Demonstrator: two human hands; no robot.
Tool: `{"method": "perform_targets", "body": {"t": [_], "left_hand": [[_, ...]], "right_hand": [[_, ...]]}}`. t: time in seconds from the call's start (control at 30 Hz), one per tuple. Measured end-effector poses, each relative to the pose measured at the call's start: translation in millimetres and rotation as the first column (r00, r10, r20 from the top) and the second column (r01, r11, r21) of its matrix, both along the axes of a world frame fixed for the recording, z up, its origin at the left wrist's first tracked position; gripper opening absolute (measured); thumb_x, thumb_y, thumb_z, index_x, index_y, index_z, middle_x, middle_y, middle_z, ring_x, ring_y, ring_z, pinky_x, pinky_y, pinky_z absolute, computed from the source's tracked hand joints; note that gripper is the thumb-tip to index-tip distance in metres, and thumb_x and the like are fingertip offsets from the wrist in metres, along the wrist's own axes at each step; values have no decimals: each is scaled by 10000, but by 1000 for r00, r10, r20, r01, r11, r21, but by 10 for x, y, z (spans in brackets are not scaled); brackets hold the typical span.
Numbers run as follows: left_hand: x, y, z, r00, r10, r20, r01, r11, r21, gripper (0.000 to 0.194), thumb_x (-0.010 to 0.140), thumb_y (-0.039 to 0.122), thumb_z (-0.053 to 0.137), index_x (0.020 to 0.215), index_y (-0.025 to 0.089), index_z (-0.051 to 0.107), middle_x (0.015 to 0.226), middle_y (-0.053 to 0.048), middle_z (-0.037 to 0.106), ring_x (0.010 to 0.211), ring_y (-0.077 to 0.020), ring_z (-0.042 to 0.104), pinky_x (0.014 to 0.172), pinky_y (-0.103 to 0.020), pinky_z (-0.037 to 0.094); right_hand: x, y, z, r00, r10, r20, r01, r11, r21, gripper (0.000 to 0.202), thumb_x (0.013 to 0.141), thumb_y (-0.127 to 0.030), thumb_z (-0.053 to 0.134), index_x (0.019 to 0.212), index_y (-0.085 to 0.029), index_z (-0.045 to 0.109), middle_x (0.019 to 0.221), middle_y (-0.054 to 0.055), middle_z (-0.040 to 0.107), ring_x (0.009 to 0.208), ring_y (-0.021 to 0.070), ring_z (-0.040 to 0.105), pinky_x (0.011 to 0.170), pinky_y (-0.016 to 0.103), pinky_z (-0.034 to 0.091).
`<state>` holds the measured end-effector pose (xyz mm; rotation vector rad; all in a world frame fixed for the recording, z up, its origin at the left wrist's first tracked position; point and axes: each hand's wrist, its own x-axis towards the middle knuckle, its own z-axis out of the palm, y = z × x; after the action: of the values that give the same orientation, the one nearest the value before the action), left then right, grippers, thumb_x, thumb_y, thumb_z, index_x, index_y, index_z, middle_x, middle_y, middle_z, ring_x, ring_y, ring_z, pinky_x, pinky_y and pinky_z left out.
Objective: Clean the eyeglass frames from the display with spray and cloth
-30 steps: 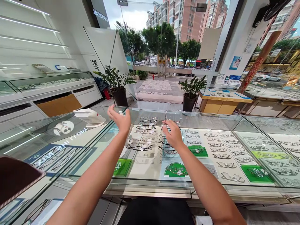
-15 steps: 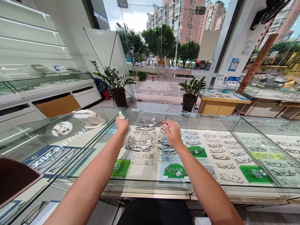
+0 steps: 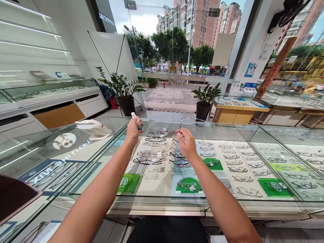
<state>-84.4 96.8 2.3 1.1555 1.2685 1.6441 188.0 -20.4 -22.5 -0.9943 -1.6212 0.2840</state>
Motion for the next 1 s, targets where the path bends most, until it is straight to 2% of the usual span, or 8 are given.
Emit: {"method": "perform_targets", "body": {"t": [0.03, 0.1, 0.17, 0.23, 0.43, 0.6, 0.87, 1.0], "left_hand": [[73, -102, 69, 979, -161, 127, 159, 987, 29, 466, 908, 671, 476, 855, 213, 545, 759, -28, 527, 665, -159, 545, 512, -240, 394], [213, -322, 190, 837, -480, 262, 468, 877, 110, 617, 879, 801, 418, 754, 207, 531, 720, -29, 499, 644, -158, 525, 502, -251, 400], [336, -519, 270, 711, -635, 303, 622, 768, 150, 632, 856, 814, 444, 689, 207, 505, 683, -22, 452, 651, -167, 519, 512, -264, 413], [440, -655, 296, 659, -695, 287, 687, 712, 146, 638, 840, 817, 426, 652, 209, 480, 669, -21, 426, 647, -172, 497, 507, -274, 402], [649, -699, 123, 747, -660, -84, 664, 746, 40, 551, 846, 727, 463, 681, 207, 539, 689, -26, 473, 632, -161, 439, 566, -310, 418], [722, -665, -8, 759, -570, -314, 616, 785, 66, 545, 884, 714, 489, 744, 193, 565, 747, -21, 526, 668, -157, 461, 632, -310, 408], [730, -681, -50, 789, -501, -356, 573, 809, 130, 524, 922, 703, 487, 793, 197, 537, 788, -3, 510, 713, -158, 458, 694, -316, 416], [717, -685, -35, 761, -523, -385, 595, 799, 91, 505, 931, 681, 494, 790, 197, 534, 774, -1, 516, 727, -165, 470, 724, -324, 419]], "right_hand": [[-4, -6, 10, 1000, 5, -7, -5, 1000, 2, 294, 1066, -416, 456, 1074, -246, 696, 1111, 82, 692, 1038, 248, 639, 890, 383, 498], [-17, -23, 30, 999, 28, -29, -28, 1000, -7, 282, 1062, -412, 468, 1058, -244, 693, 1090, 76, 686, 1018, 241, 633, 888, 377, 491], [-36, -45, 49, 995, 74, -61, -76, 997, -32, 276, 1059, -414, 477, 1043, -242, 691, 1066, 68, 683, 997, 233, 627, 885, 370, 486], [-58, -69, 68, 985, 140, -99, -146, 987, -62, 275, 1056, -422, 485, 1025, -239, 688, 1038, 60, 680, 977, 225, 625, 884, 363, 484], [-104, -117, 117, 912, 342, -226, -387, 900, -202, 328, 1038, -505, 500, 991, -234, 679, 1021, 57, 684, 965, 222, 648, 862, 357, 505], [-143, -151, 118, 882, 418, -217, -465, 850, -249, 357, 1030, -541, 510, 996, -233, 686, 1007, 53, 688, 975, 228, 651, 876, 363, 497], [-183, -175, 78, 858, 457, -233, -508, 821, -262, 338, 1046, -509, 511, 1027, -232, 703, 1042, 54, 683, 972, 222, 639, 866, 352, 467], [-182, -190, 91, 857, 466, -220, -513, 816, -265, 345, 1047, -513, 509, 1025, -231, 708, 1051, 57, 686, 989, 224, 634, 861, 349, 464]]}}
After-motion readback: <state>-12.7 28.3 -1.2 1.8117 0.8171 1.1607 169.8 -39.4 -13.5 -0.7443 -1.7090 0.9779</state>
